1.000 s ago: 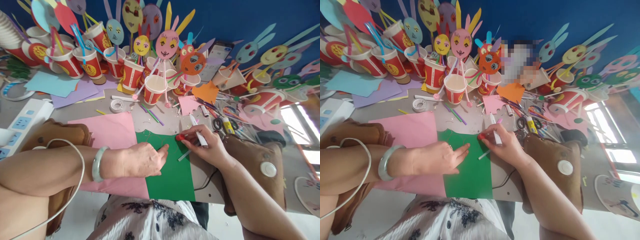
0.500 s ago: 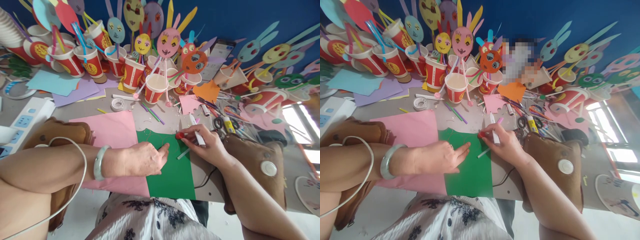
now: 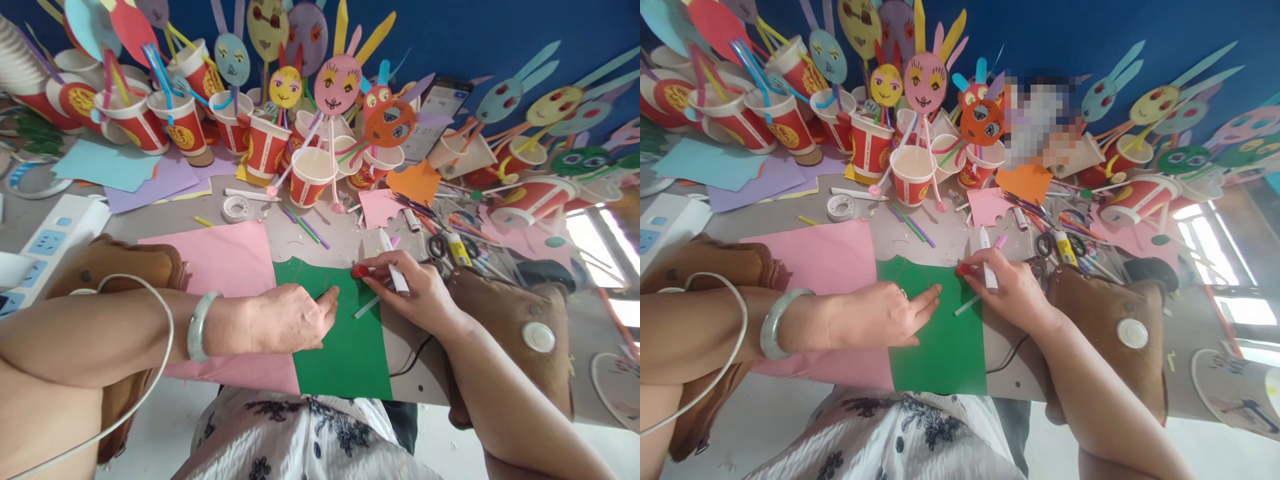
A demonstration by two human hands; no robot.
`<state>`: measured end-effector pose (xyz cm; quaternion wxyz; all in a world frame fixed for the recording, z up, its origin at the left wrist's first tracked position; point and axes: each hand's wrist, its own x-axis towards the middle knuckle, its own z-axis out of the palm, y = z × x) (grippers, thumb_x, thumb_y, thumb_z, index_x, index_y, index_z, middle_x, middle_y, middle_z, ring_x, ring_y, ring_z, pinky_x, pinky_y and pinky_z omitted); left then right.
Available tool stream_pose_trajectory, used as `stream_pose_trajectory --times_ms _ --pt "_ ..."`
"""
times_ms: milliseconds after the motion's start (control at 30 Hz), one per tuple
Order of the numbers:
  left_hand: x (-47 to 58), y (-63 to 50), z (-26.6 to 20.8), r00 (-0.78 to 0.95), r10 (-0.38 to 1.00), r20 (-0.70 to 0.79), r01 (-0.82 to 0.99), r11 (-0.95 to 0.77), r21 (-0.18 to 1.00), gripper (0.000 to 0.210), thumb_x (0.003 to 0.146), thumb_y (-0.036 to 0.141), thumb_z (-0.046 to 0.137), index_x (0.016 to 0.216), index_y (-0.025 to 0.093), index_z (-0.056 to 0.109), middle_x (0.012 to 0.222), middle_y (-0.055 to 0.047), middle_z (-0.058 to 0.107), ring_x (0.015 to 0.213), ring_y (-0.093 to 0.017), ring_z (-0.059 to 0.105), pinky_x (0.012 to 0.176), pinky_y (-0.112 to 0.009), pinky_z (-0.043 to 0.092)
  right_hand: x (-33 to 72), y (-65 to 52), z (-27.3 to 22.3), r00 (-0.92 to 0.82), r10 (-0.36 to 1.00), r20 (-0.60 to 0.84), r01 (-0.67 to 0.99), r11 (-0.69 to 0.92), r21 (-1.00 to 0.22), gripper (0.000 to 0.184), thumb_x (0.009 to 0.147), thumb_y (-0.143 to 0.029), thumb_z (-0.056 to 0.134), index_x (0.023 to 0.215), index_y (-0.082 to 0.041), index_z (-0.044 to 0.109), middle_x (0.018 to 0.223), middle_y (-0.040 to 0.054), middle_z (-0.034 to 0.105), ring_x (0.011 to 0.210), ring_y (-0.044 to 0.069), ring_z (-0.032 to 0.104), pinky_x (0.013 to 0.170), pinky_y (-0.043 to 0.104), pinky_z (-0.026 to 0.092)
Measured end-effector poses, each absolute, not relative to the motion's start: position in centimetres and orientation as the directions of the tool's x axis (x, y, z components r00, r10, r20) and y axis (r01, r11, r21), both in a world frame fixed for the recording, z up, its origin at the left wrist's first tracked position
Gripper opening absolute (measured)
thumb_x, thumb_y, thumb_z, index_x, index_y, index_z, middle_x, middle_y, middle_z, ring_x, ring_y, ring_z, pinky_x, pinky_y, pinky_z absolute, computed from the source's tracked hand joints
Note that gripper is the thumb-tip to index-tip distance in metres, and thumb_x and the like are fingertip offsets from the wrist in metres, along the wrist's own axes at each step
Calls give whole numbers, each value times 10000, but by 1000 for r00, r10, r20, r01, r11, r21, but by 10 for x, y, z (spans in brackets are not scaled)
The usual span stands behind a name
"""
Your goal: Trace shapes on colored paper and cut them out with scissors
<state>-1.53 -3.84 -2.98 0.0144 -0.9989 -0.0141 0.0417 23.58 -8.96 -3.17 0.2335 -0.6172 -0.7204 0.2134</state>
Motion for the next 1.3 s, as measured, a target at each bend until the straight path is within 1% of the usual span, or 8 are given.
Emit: stream_pose_trajectory --times_ms 233,533,767,867,1033,1100,1200,1300 --pt "-19 -39 -35 999 0 -53 -3 -998 -58 468 960 365 498 1328 89 584 1463 -285 429 577 -162 656 397 -292 417 236 -90 -33 -133 988 85 799 157 -580 175 903 -321 624 1064 -273 576 961 43 765 790 224 742 679 341 590" --pt "-19 -38 -34 998 -1 -57 -5 -998 -64 494 980 362 447 1352 54 552 1460 -284 431 595 -182 670 397 -322 438 234 -90 -32 -135 987 92 807 163 -568 162 909 -326 615 1061 -272 591 954 39 767 783 225 742 674 335 581" --pt "-19 -38 -35 1000 2 -29 0 -998 -65 485 973 343 460 1349 50 550 1438 -284 467 599 -175 668 401 -317 430 228 -92 -37 -61 988 141 771 137 -622 242 876 -368 663 1084 -268 589 935 59 758 761 239 738 681 362 598" --pt "-18 -38 -33 999 6 -33 4 -999 -54 488 972 347 465 1346 45 548 1433 -292 468 624 -185 683 411 -306 431 220 -90 -39 -94 986 139 751 162 -640 230 886 -359 656 1078 -255 581 978 68 753 794 227 740 695 338 596" --pt "-17 -36 -26 998 28 -54 28 -1000 -2 471 974 370 457 1291 41 571 1414 -296 489 640 -186 692 436 -301 456 204 -83 -37 -199 965 170 748 261 -610 193 913 -319 630 1076 -248 555 972 54 752 803 201 738 697 303 584" --pt "-17 -35 -22 998 29 -63 31 -999 21 410 970 305 455 1260 45 584 1388 -282 520 646 -186 692 431 -300 451 199 -80 -36 -216 959 182 743 282 -607 181 916 -307 629 1066 -249 546 979 52 753 804 198 738 697 299 582" --pt "-17 -33 -19 996 21 -84 24 -999 37 327 930 147 450 1200 47 604 1311 -260 584 659 -184 690 429 -291 434 195 -77 -36 -221 959 177 749 283 -599 178 917 -300 627 1063 -256 535 981 46 758 798 201 740 680 303 578" --pt "-16 -33 -21 997 34 -70 39 -997 71 316 916 118 434 1166 49 613 1258 -246 616 656 -189 684 427 -304 429 193 -74 -36 -230 957 177 769 290 -570 181 917 -289 625 1071 -259 536 950 40 760 788 206 739 677 312 572"
